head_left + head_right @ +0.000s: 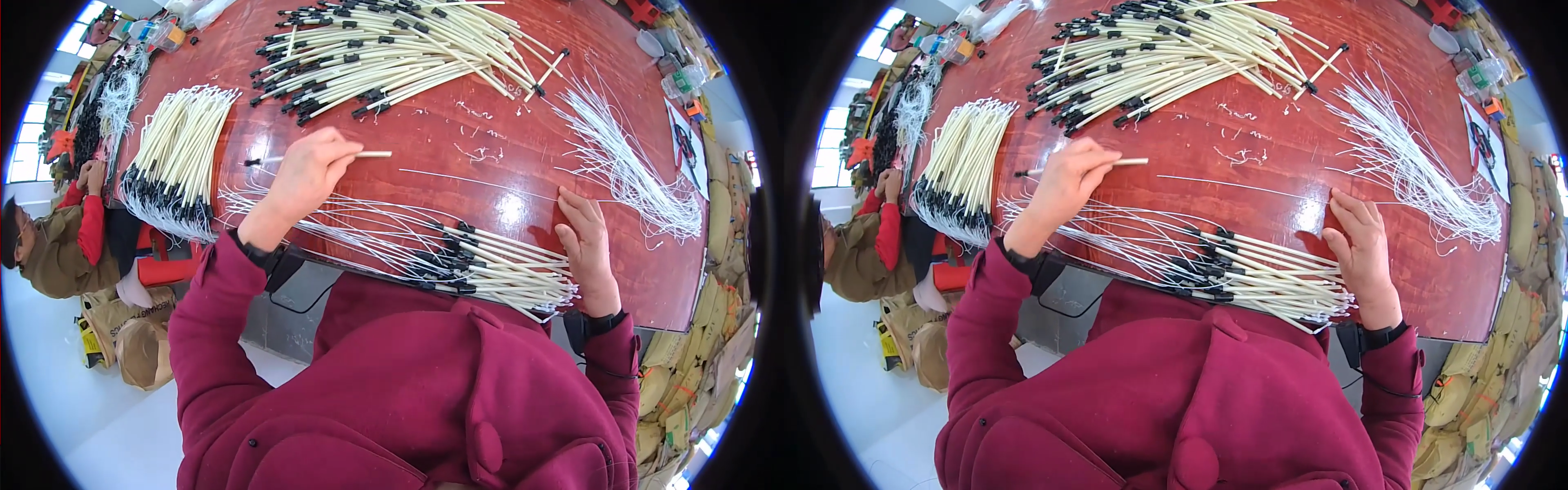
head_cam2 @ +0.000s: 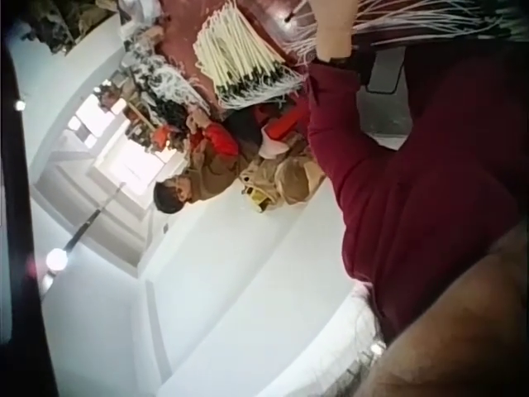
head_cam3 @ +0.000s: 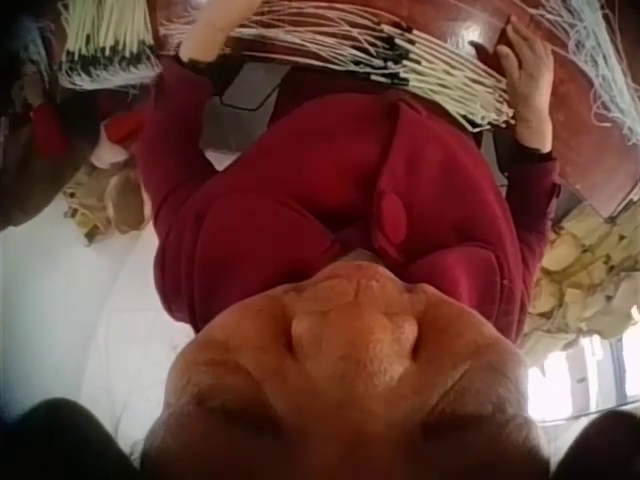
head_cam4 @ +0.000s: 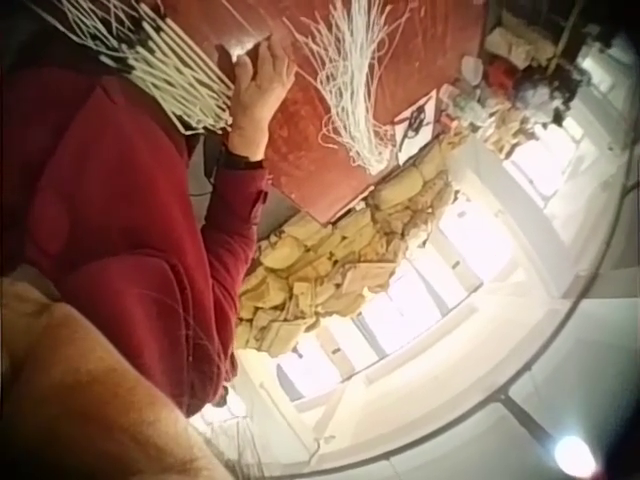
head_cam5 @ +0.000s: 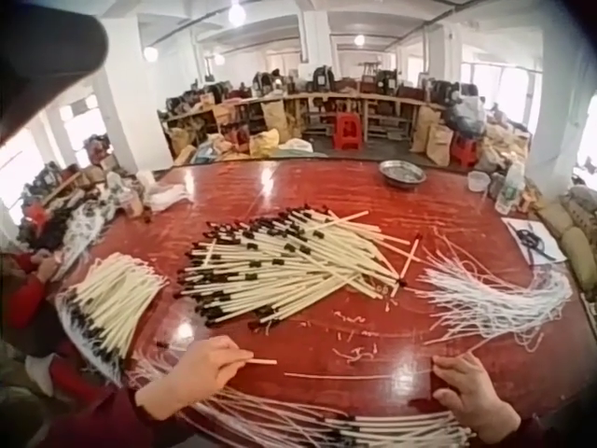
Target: Sorting and organizing long thin rod components with attached white strings on a production table.
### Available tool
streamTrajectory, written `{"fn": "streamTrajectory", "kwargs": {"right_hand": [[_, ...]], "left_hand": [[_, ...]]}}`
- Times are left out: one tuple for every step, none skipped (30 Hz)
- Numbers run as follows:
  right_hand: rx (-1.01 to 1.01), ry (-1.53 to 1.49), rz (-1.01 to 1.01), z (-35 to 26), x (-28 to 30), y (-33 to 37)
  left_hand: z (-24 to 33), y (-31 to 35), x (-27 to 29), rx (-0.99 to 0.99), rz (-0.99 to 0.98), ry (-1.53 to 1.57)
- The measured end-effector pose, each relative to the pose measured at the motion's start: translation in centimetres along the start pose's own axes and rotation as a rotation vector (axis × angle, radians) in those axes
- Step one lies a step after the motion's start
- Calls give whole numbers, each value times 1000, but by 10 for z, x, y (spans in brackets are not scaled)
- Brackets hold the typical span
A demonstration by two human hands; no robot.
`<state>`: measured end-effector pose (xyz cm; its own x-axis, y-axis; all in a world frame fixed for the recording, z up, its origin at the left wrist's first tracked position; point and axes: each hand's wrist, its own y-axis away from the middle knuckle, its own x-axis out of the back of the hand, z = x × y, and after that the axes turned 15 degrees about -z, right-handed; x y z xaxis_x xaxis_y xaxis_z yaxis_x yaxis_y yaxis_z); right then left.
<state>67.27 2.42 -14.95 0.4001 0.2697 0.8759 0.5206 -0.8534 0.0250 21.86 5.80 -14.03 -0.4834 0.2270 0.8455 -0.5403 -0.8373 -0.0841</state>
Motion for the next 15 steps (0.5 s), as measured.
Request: {"fn": "streamTrajectory", "kwargs": {"right_hand": [[-6, -4, -2, 0, 0, 1], [-13, -8, -5, -1, 0, 1], [-14, -7, -7, -2, -1, 1], [-26, -5, -20, -2, -1, 2], [-39, -2, -33, -2, -1, 2], [-51, 1, -46, -2, -1, 2], [-52, 1, -48, -2, -1, 2], [-55, 5, -51, -3, -2, 2], [-58, 10, -54, -3, -2, 1], [-62, 14, -57, -4, -3, 1], [-63, 14, -59, -4, -3, 1], [-62, 13, -61, -5, -3, 0], [-61, 12, -62, -5, -3, 0], [-59, 10, -64, -5, -3, 0], [-59, 10, -65, -5, -3, 0]], "left_hand": [[-1, 10, -1, 45, -17, 32], [0, 16, -2, 90, -33, 64], [1, 18, -4, 91, -34, 66], [3, 20, -7, 98, -33, 68], [4, 20, -9, 104, -32, 71], [6, 20, -11, 111, -31, 74], [7, 20, -13, 112, -32, 76], [7, 19, -14, 109, -30, 82], [8, 18, -15, 107, -28, 88], [8, 17, -16, 105, -27, 94], [8, 17, -17, 105, -27, 96], [7, 17, -18, 97, -26, 87], [6, 17, -19, 89, -24, 77], [6, 17, -19, 81, -22, 67], [7, 17, -20, 81, -23, 67]]}}
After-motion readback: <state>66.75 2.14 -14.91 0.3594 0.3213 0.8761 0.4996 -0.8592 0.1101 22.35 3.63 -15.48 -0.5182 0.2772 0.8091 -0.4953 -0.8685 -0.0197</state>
